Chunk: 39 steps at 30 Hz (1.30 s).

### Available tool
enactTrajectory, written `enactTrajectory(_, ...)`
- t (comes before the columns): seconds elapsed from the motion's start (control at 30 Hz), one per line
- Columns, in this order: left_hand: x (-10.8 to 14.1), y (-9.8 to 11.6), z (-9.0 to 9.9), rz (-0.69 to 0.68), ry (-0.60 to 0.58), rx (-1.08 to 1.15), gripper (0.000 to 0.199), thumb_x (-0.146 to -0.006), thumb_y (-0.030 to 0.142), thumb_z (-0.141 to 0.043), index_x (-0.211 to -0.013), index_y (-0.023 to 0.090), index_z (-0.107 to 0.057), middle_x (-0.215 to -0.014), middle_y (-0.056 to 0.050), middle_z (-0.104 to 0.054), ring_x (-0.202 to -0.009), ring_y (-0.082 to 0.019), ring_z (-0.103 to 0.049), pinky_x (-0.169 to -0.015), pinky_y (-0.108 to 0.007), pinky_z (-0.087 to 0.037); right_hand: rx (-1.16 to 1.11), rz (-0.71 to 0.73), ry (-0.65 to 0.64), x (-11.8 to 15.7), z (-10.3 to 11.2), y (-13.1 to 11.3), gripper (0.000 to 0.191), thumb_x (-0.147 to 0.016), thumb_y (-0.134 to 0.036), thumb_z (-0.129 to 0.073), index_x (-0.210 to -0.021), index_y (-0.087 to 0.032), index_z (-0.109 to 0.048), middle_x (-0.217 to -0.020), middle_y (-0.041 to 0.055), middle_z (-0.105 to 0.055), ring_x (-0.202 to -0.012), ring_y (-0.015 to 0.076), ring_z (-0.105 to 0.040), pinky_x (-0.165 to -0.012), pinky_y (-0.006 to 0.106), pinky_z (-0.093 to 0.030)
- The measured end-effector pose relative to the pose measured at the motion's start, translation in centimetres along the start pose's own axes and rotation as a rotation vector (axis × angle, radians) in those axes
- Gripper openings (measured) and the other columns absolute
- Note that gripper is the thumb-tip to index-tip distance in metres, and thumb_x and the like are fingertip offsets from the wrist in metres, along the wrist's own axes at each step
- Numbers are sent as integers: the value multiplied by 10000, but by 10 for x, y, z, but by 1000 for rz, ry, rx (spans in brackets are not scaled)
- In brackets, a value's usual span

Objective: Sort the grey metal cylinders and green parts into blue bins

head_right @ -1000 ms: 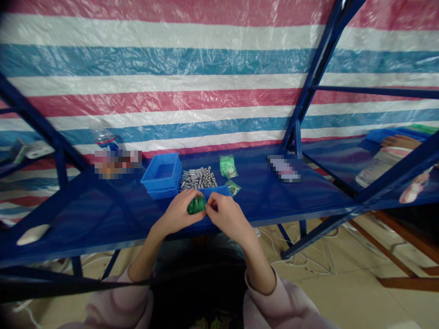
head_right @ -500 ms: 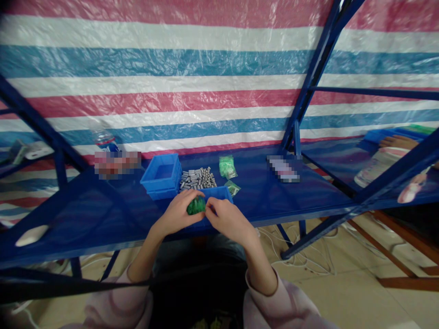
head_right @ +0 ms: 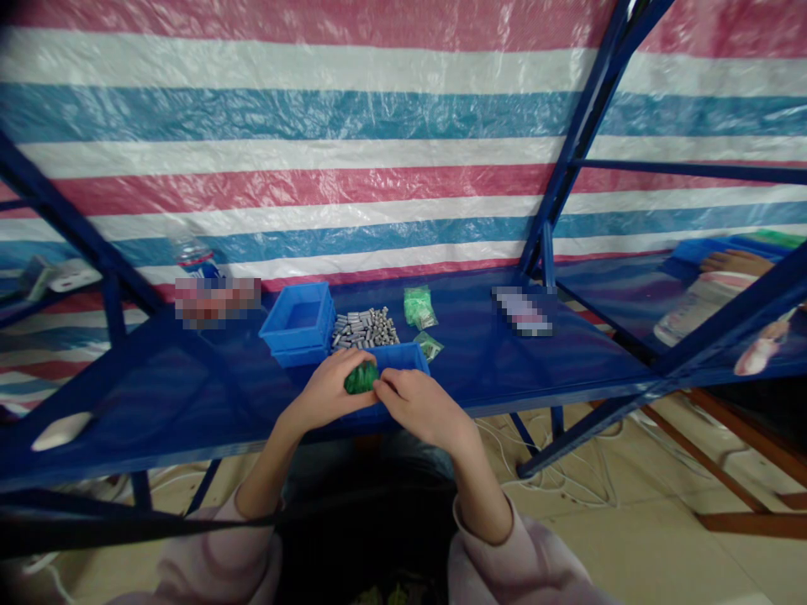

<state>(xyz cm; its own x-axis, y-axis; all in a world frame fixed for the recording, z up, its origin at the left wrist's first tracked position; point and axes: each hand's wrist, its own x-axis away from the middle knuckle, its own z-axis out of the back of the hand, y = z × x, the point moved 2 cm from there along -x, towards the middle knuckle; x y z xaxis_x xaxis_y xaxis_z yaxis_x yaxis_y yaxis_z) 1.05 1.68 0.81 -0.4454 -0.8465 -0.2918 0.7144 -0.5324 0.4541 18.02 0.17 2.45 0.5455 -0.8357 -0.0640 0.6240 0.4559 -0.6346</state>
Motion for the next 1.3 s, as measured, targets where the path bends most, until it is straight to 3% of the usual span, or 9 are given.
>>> enactTrajectory(0.23,0,2,1,16,8,6,350,-796,507,-665,-978,216,-598,-947,-32,-642,-935,-237,-572,-826,-338,-432,-84,52,54,-1,2,5,258,-941,-257,-433,-786,-174,-621,-777,26,-659,-731,152,-590,-687,262,-417)
enactTrajectory(0.33,1,2,1,23,-3,3,362,-799,531,-652,-973,217,-600,-940,-34,-637,-931,-239,-571,-817,-338,-431,-202,95,119,-2,5,8,206,-929,-264,-457,-901,-188,-647,-880,28,-692,-826,164,-629,-770,278,-462)
enactTrajectory(0.43,1,1,1,29,-8,0,384,-796,543,-649,-995,219,-596,-961,-37,-633,-946,-243,-565,-823,-340,-429,-291,88,359,-6,12,24,233,-914,-296,-485,-1072,-203,-627,-1063,56,-691,-973,188,-637,-876,321,-477)
enactTrajectory(0.57,2,1,1,37,-6,-6,371,-800,548,-641,-973,223,-591,-960,-32,-627,-953,-241,-559,-827,-341,-423,-151,-29,678,-17,16,65,344,-869,-320,-517,-1175,-186,-601,-1204,119,-645,-1124,261,-585,-975,432,-436)
enactTrajectory(0.73,2,2,1,36,-1,-7,367,-801,545,-640,-970,225,-580,-948,-24,-625,-940,-235,-558,-815,-337,-418,-33,-223,668,-29,3,109,465,-861,-356,-508,-1244,-99,-565,-1221,197,-630,-1132,309,-585,-959,461,-445)
enactTrajectory(0.87,3,1,0,33,8,-6,378,-800,552,-637,-981,228,-570,-952,-25,-626,-941,-235,-558,-819,-340,-416,183,-330,575,-31,-8,112,435,-853,-247,-507,-1257,-99,-567,-1251,202,-610,-1164,344,-550,-940,483,-434)
enactTrajectory(0.97,3,0,0,34,6,-8,383,-801,560,-631,-981,227,-568,-949,-25,-627,-940,-237,-560,-824,-346,-413,259,-360,580,-32,-9,108,432,-853,-229,-496,-1260,-108,-575,-1229,194,-611,-1139,354,-549,-912,488,-441)
enactTrajectory(1.17,3,1,1,41,-4,-2,392,-803,564,-625,-1002,231,-567,-978,-29,-632,-964,-240,-561,-831,-347,-412,32,-303,805,-33,-6,121,541,-734,-296,-614,-1228,-75,-601,-1075,186,-650,-963,295,-618,-873,435,-486)
enactTrajectory(1.3,3,1,2,43,-2,0,385,-804,562,-621,-998,233,-572,-980,-28,-635,-963,-239,-565,-853,-357,-410,-204,-294,952,-28,-2,128,447,-721,-346,-619,-1097,-109,-669,-1008,147,-699,-892,273,-650,-852,444,-506)
